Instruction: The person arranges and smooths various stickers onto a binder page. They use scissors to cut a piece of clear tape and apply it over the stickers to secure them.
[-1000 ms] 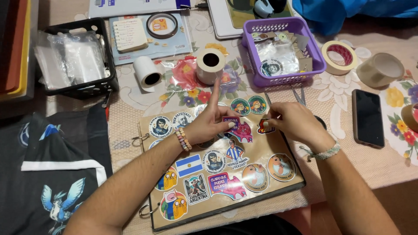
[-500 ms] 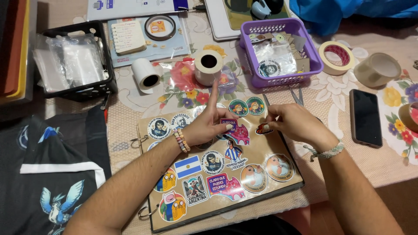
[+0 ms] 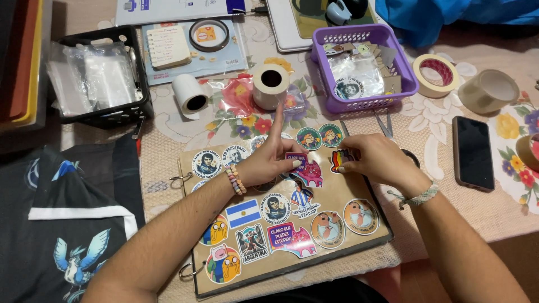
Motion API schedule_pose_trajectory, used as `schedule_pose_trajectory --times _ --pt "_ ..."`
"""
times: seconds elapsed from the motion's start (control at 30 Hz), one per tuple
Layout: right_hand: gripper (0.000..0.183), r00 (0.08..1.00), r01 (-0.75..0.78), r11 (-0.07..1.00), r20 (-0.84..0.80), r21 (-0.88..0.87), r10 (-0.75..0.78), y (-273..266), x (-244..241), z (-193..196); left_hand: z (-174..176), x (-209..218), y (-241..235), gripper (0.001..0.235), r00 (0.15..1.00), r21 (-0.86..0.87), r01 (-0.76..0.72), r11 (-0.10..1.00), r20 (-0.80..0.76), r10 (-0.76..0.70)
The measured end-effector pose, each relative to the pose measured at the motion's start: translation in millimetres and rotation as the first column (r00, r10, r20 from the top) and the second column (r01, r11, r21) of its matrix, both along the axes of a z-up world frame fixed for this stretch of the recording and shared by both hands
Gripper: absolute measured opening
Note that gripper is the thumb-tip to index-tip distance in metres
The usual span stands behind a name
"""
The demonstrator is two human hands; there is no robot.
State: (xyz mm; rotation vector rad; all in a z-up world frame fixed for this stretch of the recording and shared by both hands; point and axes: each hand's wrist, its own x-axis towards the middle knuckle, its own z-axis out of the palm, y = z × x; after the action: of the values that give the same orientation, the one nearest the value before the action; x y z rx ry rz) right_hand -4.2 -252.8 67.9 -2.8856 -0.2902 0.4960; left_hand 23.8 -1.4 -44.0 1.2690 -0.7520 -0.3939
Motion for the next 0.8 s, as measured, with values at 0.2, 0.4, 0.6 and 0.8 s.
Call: schedule_pose_trajectory --times 0.2,0.4,0.6,0.8 --pt "0.012 1.000 -0.020 0.999 0.020 -0.028 0.021 -6 11 -12 3 -3 1 0.119 1.000 0.024 -0.007 1.000 0.005 0.007" --pt "0.010 0.999 -0.042 0.998 0.002 -0.052 0.042 -4 -4 8 3 -2 1 0.119 1.000 0.030 -0.019 0.999 -0.011 0.019" --pt "0.018 0.982 0.189 0.931 -0.042 0.311 -0.185 -1 -23 33 10 -4 2 0.122 0.997 -0.003 -0.025 1.000 -0.069 0.025" --pt "0.020 0.948 0.081 0.721 0.170 0.688 -0.269 -18 -31 -26 25 -13 1 0.120 0.989 -0.048 -0.064 0.997 -0.134 0.057"
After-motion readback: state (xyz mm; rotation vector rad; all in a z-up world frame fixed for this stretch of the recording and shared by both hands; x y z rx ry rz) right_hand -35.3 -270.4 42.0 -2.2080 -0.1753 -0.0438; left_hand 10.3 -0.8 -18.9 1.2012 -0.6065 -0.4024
